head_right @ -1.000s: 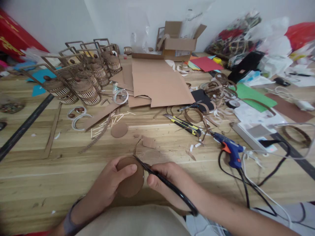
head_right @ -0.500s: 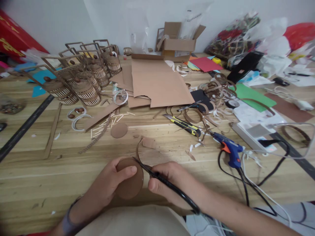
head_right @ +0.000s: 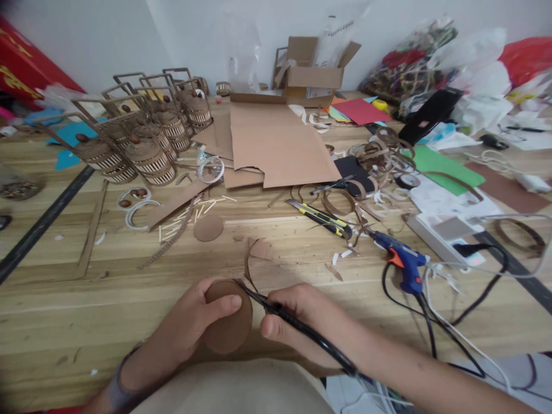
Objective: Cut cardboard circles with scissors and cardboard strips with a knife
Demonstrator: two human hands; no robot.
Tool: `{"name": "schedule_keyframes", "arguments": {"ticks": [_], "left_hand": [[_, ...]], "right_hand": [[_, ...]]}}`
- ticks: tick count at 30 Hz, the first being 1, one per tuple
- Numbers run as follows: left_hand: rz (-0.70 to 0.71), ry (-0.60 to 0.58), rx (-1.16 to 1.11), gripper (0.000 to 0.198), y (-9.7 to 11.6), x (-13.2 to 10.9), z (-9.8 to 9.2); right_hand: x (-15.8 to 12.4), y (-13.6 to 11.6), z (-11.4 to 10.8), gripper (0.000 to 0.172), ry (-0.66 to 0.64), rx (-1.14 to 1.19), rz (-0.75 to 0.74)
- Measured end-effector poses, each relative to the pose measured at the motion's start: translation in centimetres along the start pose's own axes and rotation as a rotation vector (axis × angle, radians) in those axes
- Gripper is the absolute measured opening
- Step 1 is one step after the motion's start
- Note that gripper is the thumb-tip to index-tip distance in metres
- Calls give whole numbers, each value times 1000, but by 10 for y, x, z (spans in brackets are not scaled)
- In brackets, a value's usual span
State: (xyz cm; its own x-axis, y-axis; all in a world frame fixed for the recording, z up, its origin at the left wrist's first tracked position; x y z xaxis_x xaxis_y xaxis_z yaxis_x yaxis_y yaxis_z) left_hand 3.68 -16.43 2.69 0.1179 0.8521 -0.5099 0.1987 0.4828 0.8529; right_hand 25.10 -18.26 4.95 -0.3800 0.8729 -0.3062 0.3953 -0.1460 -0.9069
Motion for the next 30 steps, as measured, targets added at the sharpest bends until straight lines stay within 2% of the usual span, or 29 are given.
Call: {"name": "schedule_keyframes", "arguments": {"ticks": [7,12,15,21,30], "left_hand": [[-18,-17,-48,32,-2,4,-1],[-113,29,-328,47,2,9,6],[-104,16,-419,50,6,8,11],[-102,212,-254,48,6,4,11],[-115,225,-180,47,3,4,9]], "right_hand": [[-2,3,0,73,16,-24,9],[0,4,9,73,189,-101,-47],[2,6,16,70,243,-131,-84],[3,7,18,70,187,-92,-90],[5,-1,15,65,155,-55,-152]]}}
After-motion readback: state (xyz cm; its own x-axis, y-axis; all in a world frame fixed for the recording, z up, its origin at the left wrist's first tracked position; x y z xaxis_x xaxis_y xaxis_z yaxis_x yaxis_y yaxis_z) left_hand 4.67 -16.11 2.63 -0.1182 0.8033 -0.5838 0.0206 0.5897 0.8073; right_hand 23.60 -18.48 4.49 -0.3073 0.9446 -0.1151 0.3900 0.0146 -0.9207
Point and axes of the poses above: each hand's wrist, its own x-axis towards the middle knuckle, its own z-axis out of the palm, y = z × x, the point moved 1 cm from there along x, towards the middle knuckle, and after that the axes turned 12 degrees about y, right-handed, at the moved point
